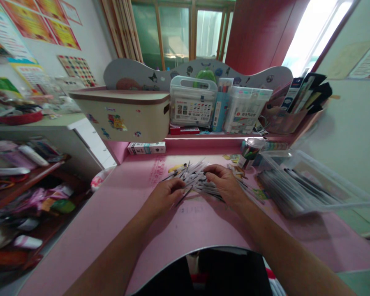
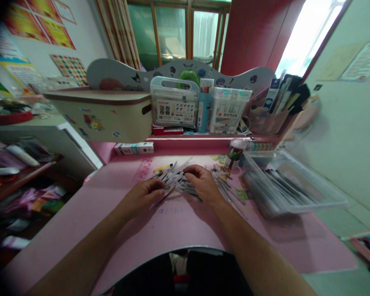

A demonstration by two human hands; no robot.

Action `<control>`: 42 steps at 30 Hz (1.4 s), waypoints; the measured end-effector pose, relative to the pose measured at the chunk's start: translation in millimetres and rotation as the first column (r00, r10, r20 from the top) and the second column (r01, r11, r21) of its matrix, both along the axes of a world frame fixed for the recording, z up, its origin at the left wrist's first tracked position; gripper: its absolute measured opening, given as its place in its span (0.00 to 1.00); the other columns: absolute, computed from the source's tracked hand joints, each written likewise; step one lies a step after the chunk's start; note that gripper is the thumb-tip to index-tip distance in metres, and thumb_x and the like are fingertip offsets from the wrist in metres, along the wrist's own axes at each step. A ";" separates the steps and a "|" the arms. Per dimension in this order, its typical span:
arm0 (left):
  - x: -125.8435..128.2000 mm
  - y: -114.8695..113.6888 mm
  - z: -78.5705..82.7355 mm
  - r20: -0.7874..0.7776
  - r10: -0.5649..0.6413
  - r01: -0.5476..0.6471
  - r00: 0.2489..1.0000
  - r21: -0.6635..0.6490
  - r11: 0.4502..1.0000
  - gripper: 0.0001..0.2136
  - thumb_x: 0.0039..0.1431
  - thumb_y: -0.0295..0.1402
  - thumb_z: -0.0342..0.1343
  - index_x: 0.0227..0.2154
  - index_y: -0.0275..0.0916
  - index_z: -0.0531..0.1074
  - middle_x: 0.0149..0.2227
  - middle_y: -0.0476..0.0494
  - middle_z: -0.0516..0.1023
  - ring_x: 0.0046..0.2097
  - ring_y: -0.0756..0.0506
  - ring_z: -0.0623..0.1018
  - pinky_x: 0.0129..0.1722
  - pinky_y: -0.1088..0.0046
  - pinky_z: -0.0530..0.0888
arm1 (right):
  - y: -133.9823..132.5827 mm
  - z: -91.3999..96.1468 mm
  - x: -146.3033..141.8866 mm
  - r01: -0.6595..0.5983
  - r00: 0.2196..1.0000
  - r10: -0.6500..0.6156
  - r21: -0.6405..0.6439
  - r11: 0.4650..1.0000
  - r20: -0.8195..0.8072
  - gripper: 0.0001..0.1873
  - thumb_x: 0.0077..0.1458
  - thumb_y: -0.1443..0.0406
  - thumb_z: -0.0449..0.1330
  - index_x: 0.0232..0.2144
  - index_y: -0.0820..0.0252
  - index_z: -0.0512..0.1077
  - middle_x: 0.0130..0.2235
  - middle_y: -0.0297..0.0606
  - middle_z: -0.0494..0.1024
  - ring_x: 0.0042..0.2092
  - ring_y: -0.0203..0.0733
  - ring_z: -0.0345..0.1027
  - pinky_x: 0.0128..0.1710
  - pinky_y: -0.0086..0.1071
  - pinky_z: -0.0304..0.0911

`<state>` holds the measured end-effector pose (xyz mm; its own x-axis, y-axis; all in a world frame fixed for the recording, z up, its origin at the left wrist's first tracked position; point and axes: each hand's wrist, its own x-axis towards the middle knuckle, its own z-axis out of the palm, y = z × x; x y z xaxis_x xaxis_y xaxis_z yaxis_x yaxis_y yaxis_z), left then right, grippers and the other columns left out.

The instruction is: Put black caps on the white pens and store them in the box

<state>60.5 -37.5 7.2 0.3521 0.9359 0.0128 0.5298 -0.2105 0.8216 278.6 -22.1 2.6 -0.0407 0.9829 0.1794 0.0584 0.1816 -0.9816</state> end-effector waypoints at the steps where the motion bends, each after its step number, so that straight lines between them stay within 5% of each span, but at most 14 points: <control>1: -0.1 0.1 -0.1 -0.004 0.007 -0.007 1.000 0.007 1.000 0.08 0.55 0.31 0.53 0.34 0.39 0.76 0.35 0.46 0.80 0.39 0.43 0.78 0.40 0.69 0.71 | 0.0 -0.3 0.5 -0.002 1.000 0.002 0.010 1.000 0.022 0.08 0.47 0.66 0.61 0.32 0.56 0.79 0.34 0.35 0.79 0.37 0.39 0.71 0.42 0.35 0.66; 10: -2.3 0.9 0.7 -0.034 0.015 -0.014 0.999 0.032 0.999 0.09 0.55 0.30 0.53 0.35 0.39 0.78 0.37 0.45 0.82 0.41 0.43 0.79 0.43 0.68 0.72 | -1.5 0.8 1.9 0.003 0.992 -0.009 0.047 0.999 0.128 0.08 0.49 0.65 0.61 0.33 0.57 0.79 0.36 0.37 0.80 0.38 0.41 0.72 0.43 0.36 0.66; 19: -2.2 1.1 0.8 -0.037 0.020 -0.018 0.999 0.054 0.998 0.08 0.54 0.30 0.55 0.35 0.39 0.78 0.37 0.45 0.82 0.40 0.43 0.80 0.43 0.68 0.73 | -0.4 -7.1 4.3 0.005 0.950 -0.040 0.115 0.993 0.310 0.13 0.56 0.57 0.58 0.25 0.56 0.73 0.28 0.36 0.73 0.32 0.41 0.65 0.33 0.33 0.61; 23: -1.3 -0.2 2.8 -0.048 0.004 -0.002 0.999 0.056 0.998 0.09 0.54 0.30 0.54 0.34 0.39 0.78 0.36 0.45 0.82 0.40 0.43 0.80 0.42 0.68 0.73 | -3.9 -4.0 3.9 -0.027 0.958 0.005 0.072 0.997 0.286 0.16 0.58 0.54 0.56 0.24 0.56 0.69 0.26 0.35 0.69 0.31 0.41 0.63 0.30 0.32 0.58; 29: -2.1 1.0 1.1 -0.040 0.023 -0.020 0.999 0.062 0.998 0.09 0.55 0.31 0.54 0.35 0.40 0.78 0.37 0.44 0.82 0.41 0.43 0.79 0.43 0.67 0.73 | -7.2 -1.5 1.4 -0.096 0.983 0.090 0.033 0.995 0.157 0.05 0.52 0.62 0.56 0.33 0.56 0.70 0.31 0.33 0.71 0.33 0.39 0.64 0.33 0.32 0.60; 38: -1.5 -0.9 5.2 -0.040 0.002 0.001 0.999 0.058 0.998 0.09 0.53 0.30 0.53 0.34 0.40 0.77 0.35 0.45 0.82 0.39 0.43 0.80 0.42 0.68 0.73 | -1.3 -10.3 8.2 -0.074 0.940 0.008 0.180 0.981 0.341 0.08 0.53 0.60 0.60 0.24 0.55 0.70 0.30 0.37 0.71 0.36 0.44 0.64 0.37 0.36 0.62; 42: -1.8 -0.5 5.0 -0.062 0.013 -0.008 0.998 0.071 0.997 0.09 0.55 0.31 0.53 0.34 0.40 0.78 0.36 0.44 0.82 0.39 0.43 0.80 0.42 0.67 0.73 | -4.3 -10.6 9.1 -0.046 0.952 -0.005 0.161 0.986 0.305 0.05 0.54 0.61 0.58 0.29 0.54 0.71 0.30 0.37 0.70 0.36 0.44 0.64 0.37 0.35 0.62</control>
<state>58.7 -38.0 12.2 0.3443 0.9371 0.0574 0.5821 -0.2610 0.7701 287.7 -26.3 -8.0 -0.1381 0.9394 0.3139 0.3434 0.3427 -0.8744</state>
